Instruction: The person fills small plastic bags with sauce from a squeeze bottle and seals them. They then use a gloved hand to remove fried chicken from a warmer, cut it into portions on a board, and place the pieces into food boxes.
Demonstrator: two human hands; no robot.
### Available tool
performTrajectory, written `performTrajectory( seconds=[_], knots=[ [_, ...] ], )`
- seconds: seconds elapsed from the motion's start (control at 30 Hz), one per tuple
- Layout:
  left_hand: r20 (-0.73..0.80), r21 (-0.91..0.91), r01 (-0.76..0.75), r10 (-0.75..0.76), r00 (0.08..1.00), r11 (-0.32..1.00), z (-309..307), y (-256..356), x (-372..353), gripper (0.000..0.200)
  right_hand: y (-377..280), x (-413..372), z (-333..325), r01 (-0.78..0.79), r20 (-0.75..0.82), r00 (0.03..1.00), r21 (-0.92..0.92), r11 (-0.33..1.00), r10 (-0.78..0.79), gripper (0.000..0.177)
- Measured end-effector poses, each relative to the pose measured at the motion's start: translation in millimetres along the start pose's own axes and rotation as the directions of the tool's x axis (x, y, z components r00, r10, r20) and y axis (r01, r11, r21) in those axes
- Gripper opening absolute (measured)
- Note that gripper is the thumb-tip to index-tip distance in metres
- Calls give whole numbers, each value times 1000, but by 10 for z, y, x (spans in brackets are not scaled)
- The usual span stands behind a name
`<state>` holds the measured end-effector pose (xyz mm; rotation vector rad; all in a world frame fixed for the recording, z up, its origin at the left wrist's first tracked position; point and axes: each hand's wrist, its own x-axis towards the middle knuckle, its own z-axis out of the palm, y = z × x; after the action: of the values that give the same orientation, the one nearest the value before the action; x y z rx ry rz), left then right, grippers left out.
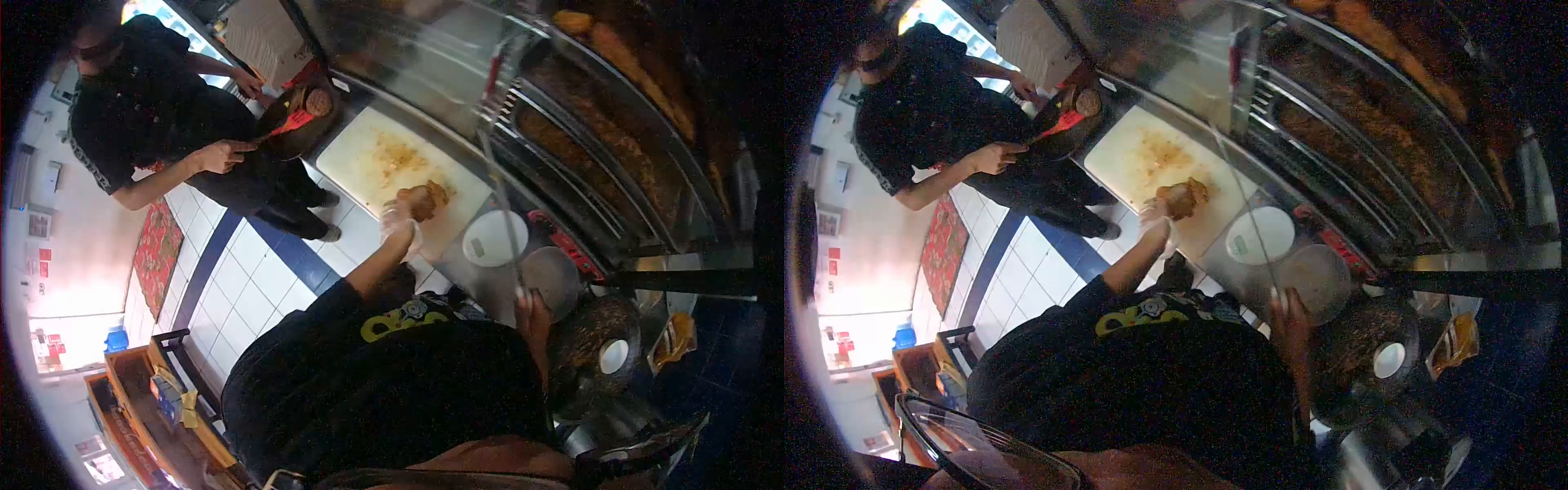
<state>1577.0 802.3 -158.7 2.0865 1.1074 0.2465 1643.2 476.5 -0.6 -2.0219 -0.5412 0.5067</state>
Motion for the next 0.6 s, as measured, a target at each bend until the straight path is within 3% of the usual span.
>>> performTrajectory(
  seconds=[0.03, 0.07, 0.1, 0.13, 0.17, 0.23, 0.27, 0.3, 0.37, 0.4, 0.43, 0.47, 0.53, 0.57, 0.6],
  knots=[
    [73, -295, 3, 20, 997, 955, -129, 69, -91, 46, -120, 152, 220, 72, 44, 997, -163, 984, -65, 45],
    [155, -300, 50, -3, 988, 953, -257, 121, -133, 49, -145, 297, 467, 79, 53, 996, -217, 973, -69, 44],
    [245, -218, 106, -51, 968, 970, -407, 185, -167, 52, -142, 406, 703, 83, 65, 996, -271, 959, -68, 42],
    [301, 283, 71, -159, 940, 957, -578, 277, -141, 51, -181, 530, 886, 121, 124, 988, -266, 956, -91, 45],
    [366, 270, -54, -50, 929, 961, -619, 157, -143, 49, -215, 643, 1033, 160, 180, 977, -256, 953, -116, 48],
    [478, 211, -302, 171, 861, 930, -806, -104, -158, 46, -447, 884, 1312, -58, 180, 976, -310, 949, 119, 51],
    [420, 159, -262, 175, 890, 952, -995, -11, -187, 43, -522, 972, 1408, -163, 177, 956, -337, 927, 232, 53],
    [360, 101, -228, 178, 916, 968, -1183, 81, -216, 41, -530, 1038, 1472, -154, 173, 957, -372, 915, 232, 54],
    [256, 207, -260, 205, 945, 943, -1396, 212, -53, 37, -514, 1128, 1571, -135, 166, 959, -442, 887, 229, 56],
    [145, 195, -513, 493, 858, 836, -1467, 217, 115, 31, -522, 1135, 1594, -157, 166, 952, -454, 877, 256, 55],
    [26, 210, -722, 734, 678, 659, -1473, 230, 354, 26, -548, 1138, 1579, -177, 164, 946, -465, 867, 281, 54],
    [3, -12, -782, 782, 623, 623, -1273, 144, 656, 23, -591, 1144, 1574, -193, 162, 940, -477, 857, 302, 53],
    [130, -58, -884, 882, 454, 464, -1072, 215, 1168, 23, -688, 1143, 1554, -218, 169, 924, -503, 836, 343, 51],
    [310, 96, -941, 889, 338, 324, -1093, 363, 1346, 29, -706, 1147, 1545, -228, 172, 917, -516, 826, 361, 51],
    [431, 146, -945, 841, 326, 292, -937, 362, 1483, 25, -669, 1110, 1552, -129, 186, 944, -550, 825, 272, 52]
  ],
)
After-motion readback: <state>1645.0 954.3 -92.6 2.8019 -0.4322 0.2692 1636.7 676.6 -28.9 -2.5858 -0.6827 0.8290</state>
